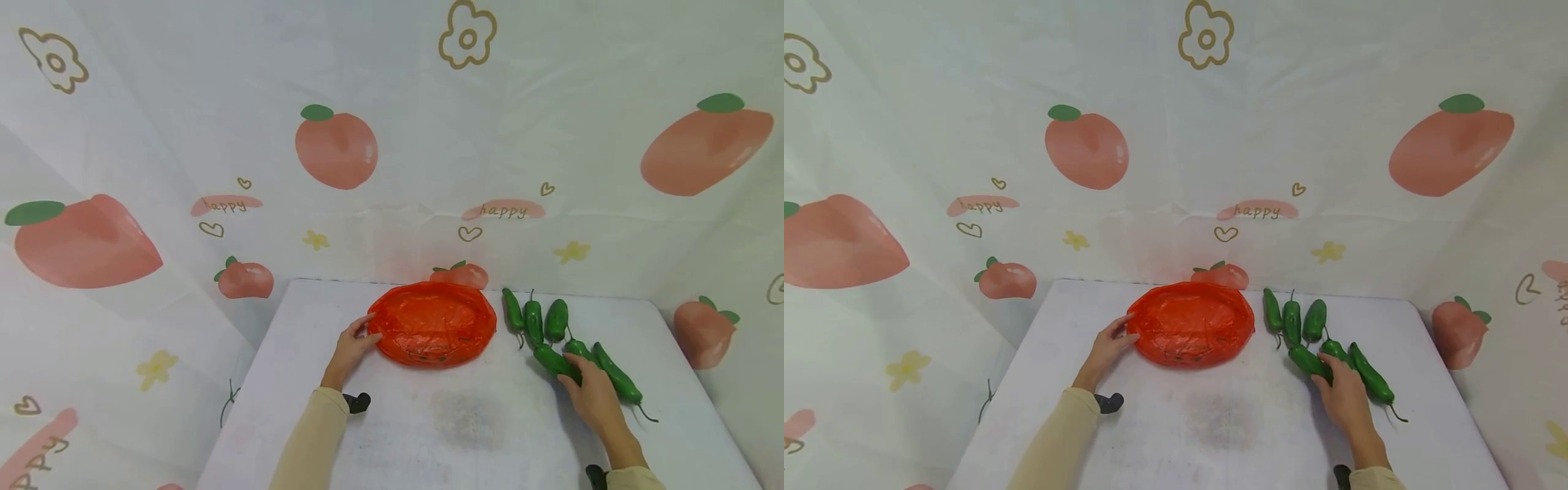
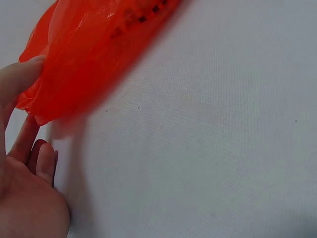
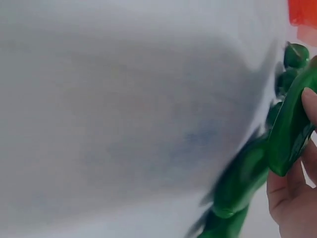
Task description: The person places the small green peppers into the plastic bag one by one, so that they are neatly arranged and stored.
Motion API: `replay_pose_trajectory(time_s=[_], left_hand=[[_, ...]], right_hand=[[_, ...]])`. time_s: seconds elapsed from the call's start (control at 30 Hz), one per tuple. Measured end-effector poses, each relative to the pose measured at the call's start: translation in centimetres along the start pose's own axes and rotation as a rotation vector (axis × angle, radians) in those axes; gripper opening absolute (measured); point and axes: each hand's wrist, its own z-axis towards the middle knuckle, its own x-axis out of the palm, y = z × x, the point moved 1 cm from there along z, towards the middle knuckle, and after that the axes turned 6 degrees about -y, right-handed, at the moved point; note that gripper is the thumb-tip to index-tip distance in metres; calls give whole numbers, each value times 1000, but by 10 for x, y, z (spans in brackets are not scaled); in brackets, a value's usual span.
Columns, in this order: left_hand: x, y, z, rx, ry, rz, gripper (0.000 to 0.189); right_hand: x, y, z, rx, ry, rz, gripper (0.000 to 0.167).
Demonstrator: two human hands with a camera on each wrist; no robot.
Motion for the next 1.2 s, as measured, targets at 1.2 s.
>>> replay_pose_trajectory(time_s=[1.2], left_hand=[[0,3,3,-33,9,2,57]], right_hand=[[-34,62,50,-62,63,63,47]])
